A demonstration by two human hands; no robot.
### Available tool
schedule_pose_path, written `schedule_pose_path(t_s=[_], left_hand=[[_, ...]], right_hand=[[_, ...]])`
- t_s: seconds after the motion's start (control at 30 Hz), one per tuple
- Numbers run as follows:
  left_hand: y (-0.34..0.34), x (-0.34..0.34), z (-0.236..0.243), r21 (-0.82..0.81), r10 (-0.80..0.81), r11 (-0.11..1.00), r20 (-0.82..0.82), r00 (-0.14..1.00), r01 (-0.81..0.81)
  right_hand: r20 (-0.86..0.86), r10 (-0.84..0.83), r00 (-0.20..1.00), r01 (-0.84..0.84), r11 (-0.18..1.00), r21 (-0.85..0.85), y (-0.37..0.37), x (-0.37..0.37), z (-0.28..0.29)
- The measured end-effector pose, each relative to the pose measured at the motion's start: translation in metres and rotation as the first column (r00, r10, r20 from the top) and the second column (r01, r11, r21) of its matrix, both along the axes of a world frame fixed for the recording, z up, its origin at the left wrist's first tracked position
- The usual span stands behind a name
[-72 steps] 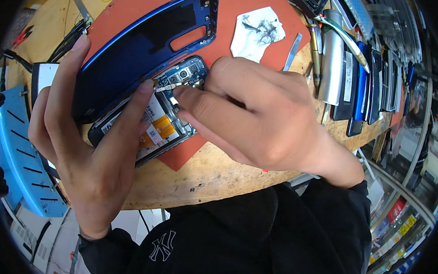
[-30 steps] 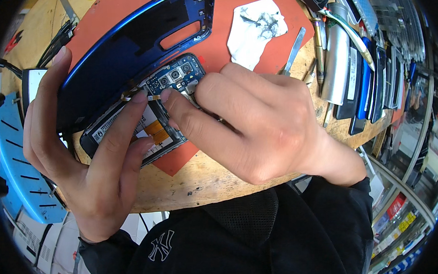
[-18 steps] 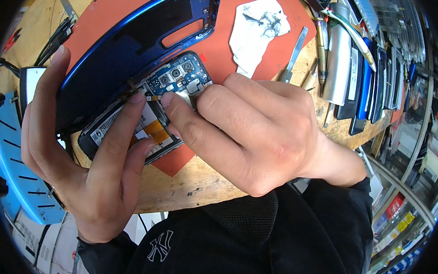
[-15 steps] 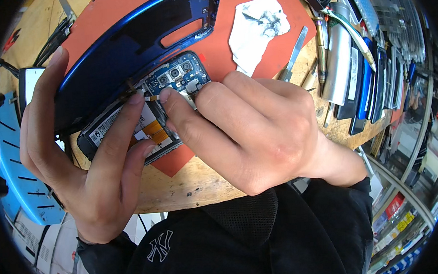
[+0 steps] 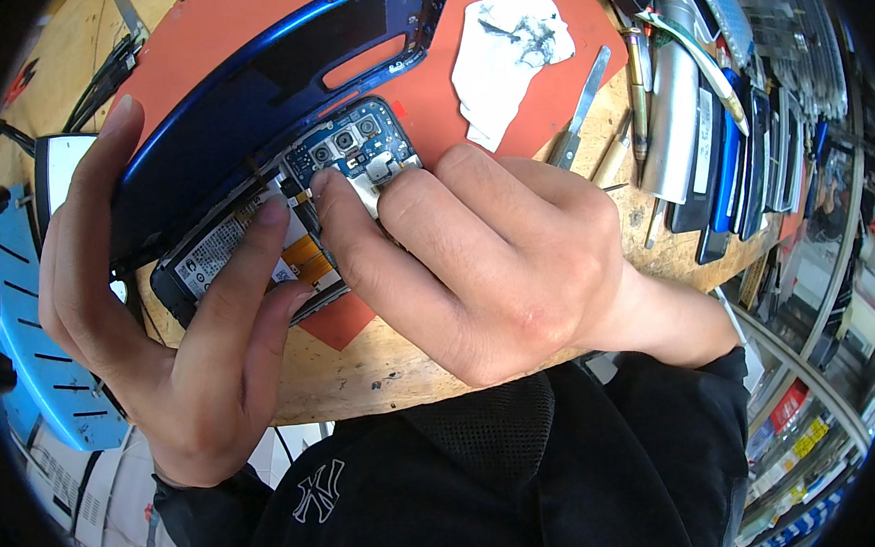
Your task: The person removes screws from a smartphone, detaches the old screen, and installs a new screen. They reconnect internal cables, secure the new screen with screws, and test the device by powering it on and interacting with the touchscreen.
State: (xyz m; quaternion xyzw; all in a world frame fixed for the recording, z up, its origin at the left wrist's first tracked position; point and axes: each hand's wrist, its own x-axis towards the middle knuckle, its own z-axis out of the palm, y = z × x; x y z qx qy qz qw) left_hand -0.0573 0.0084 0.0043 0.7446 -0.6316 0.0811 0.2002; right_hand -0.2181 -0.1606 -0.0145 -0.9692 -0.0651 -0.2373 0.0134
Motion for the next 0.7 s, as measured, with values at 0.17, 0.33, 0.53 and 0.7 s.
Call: schedule_pose_path(t_s=[0.17,0.33,0.53,0.7], left_hand=[[0.0,0.0,-0.002,-0.007,-0.003,1.0,0.013,1.0,0.003],[0.0,-0.003,0.003,0.026,0.018,0.999,0.015,1.0,-0.018],[-0.001,-0.001,0.003,0.027,-0.017,0.999,-0.028,0.999,0.017],[0.0,0.0,0.005,0.043,-0.02,0.999,0.009,1.0,0.02]], right_hand=[[-0.012,0.0,1.0,0.0,1.0,0.031,0.0,0.0,0.001],[-0.019,-0.023,1.0,0.025,0.993,0.113,0.0,-0.003,0.011],[-0.032,0.002,0.999,0.002,0.992,0.123,0.003,-0.004,0.008],[-0.01,0.018,1.0,-0.017,0.995,0.097,0.004,-0.002,0.0]])
